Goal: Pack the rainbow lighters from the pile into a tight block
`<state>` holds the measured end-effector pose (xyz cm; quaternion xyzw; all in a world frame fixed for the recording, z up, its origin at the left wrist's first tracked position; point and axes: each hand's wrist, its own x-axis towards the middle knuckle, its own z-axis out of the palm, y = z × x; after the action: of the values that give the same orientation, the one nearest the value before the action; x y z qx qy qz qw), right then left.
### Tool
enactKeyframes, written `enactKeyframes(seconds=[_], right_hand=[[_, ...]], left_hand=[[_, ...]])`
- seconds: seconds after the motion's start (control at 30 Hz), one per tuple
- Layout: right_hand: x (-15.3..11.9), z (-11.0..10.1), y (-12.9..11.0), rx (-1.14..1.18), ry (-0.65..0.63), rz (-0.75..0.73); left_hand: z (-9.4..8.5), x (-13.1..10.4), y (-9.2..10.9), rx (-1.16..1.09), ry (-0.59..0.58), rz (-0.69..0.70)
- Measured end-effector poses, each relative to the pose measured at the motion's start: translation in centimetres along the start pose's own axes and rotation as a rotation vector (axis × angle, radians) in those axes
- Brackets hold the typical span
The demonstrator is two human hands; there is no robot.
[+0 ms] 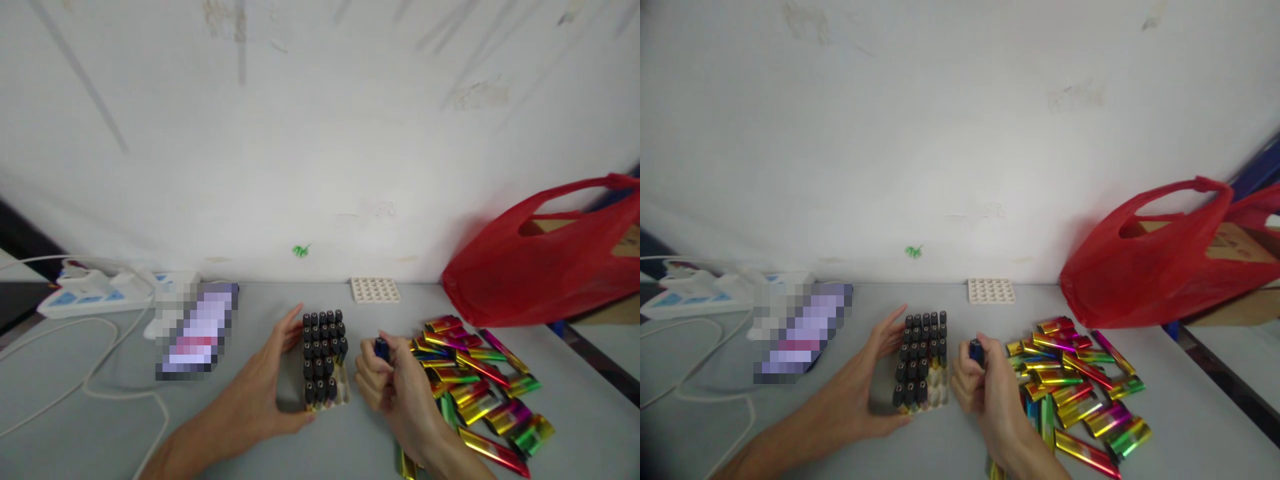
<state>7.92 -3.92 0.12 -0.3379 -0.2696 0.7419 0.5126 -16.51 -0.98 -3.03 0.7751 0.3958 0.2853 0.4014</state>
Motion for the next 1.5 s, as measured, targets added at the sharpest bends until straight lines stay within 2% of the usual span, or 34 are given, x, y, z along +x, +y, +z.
enactKeyframes(seconds=[0.23, 0.37, 0.5, 0.63, 0.73, 0.87, 1.1, 1.23, 1.5], right_hand=[[0.5, -0.4, -0.2, -0.005, 0.063, -0.067], [1.0, -0.4, 0.0, -0.054, 0.174, -0.162], [1.0, -0.6, 0.4, -0.222, 0.243, -0.312], [0.4, -0.7, 0.3, -0.55, 0.281, -0.465], [-0.1, -0.4, -0.1, -0.734, 0.235, -0.532], [-0.7, 0.0, -0.2, -0.871, 0.101, -0.552], [-0.6, -0.2, 1.1, -1.228, -0.078, -0.795], [-0.4, -0.5, 1.4, -1.315, -0.091, -0.827], [0.1, -1.4, 1.7, -1.294, -0.063, -0.815]], left_hand=[[-1.7, 0.3, -0.6, -0.163, 0.006, -0.035], [-2.1, 0.5, -0.7, -0.23, 0.004, -0.095], [-2.0, 0.5, -0.6, -0.225, 0.023, -0.101], [-1.8, 0.3, -0.3, -0.152, 0.002, -0.086], [-1.6, 0.3, 0.0, -0.105, -0.007, -0.067], [-1.3, 0.4, 0.4, -0.052, 0.018, -0.048], [-1.0, 0.4, 0.5, 0.003, 0.032, -0.014], [-1.1, 0.4, 0.5, -0.024, 0.024, -0.024], [-0.8, 0.2, 0.5, 0.0, 0.024, -0.007]])
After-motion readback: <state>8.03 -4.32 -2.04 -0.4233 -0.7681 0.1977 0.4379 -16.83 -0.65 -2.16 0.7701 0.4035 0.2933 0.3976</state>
